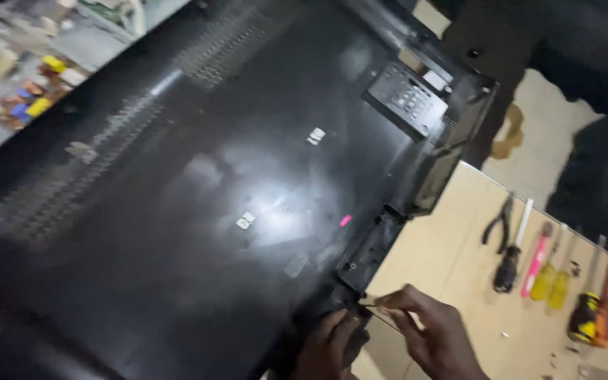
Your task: The person wipes the back cover of a television with a black cloth, then uses a screwdriver to pry and unscrew along the edge of the back panel, working the panel loose from the TV chassis on the workbench.
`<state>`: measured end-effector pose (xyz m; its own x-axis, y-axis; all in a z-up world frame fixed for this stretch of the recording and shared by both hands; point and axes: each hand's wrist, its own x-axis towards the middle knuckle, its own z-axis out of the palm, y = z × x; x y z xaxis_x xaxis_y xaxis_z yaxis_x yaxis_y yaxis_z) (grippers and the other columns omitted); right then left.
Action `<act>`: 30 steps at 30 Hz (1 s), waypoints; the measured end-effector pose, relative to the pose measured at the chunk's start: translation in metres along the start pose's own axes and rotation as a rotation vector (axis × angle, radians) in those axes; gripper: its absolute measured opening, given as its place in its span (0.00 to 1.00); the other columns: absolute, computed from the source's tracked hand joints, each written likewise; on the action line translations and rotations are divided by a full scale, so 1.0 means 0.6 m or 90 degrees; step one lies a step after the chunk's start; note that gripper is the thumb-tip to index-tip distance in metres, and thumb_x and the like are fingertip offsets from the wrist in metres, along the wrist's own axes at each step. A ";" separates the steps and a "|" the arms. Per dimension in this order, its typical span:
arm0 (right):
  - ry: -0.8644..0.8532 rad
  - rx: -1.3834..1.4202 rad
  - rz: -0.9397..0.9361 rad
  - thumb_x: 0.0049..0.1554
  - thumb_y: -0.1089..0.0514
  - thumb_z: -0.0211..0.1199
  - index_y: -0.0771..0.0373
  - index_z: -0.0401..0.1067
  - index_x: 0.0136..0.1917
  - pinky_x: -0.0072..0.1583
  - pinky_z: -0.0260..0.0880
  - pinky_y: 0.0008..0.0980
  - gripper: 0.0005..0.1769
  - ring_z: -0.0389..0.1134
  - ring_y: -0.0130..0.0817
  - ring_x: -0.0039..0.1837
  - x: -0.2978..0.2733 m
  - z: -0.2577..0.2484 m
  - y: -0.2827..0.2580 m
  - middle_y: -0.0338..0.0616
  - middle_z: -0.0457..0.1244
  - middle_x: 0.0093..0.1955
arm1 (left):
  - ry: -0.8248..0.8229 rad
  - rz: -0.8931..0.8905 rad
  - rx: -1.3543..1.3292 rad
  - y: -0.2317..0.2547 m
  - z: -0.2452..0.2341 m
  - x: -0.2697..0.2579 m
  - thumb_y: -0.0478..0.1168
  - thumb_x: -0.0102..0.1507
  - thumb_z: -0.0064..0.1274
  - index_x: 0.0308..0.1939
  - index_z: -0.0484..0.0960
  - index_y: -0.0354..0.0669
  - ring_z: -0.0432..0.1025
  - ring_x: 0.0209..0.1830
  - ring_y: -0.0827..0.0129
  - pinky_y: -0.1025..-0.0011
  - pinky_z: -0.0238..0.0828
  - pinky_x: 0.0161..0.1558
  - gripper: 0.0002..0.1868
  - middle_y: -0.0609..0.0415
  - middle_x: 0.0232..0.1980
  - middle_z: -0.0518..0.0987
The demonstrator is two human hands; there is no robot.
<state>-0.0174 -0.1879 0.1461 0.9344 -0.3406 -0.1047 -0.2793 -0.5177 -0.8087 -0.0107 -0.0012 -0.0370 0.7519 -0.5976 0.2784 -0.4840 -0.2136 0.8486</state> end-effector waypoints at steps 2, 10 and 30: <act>-0.008 -0.008 0.049 0.52 0.65 0.67 0.59 0.77 0.39 0.41 0.73 0.26 0.03 0.74 0.26 0.37 -0.004 0.009 0.005 0.33 0.78 0.41 | -0.025 0.031 -0.018 0.025 -0.032 0.024 0.36 0.58 0.60 0.60 0.76 0.35 0.76 0.53 0.42 0.56 0.75 0.52 0.26 0.34 0.60 0.77; -0.037 -0.033 0.022 0.47 0.72 0.65 0.56 0.75 0.43 0.44 0.75 0.27 0.13 0.76 0.27 0.39 -0.003 0.034 0.013 0.33 0.76 0.41 | -0.011 0.018 0.068 0.024 -0.029 0.001 0.33 0.54 0.58 0.65 0.74 0.38 0.74 0.58 0.46 0.56 0.70 0.60 0.33 0.40 0.63 0.74; -0.113 -0.161 -0.047 0.40 0.69 0.59 0.47 0.74 0.46 0.41 0.74 0.33 0.22 0.76 0.37 0.38 0.003 0.053 0.026 0.33 0.72 0.40 | 0.159 -0.057 0.164 0.102 -0.052 0.060 0.35 0.47 0.64 0.46 0.86 0.51 0.79 0.41 0.60 0.66 0.79 0.45 0.21 0.55 0.48 0.84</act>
<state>-0.0131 -0.1713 0.1147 0.9720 -0.1643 -0.1677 -0.2344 -0.7219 -0.6511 0.0011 -0.0116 0.0392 0.8672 -0.3676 0.3359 -0.4839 -0.4632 0.7425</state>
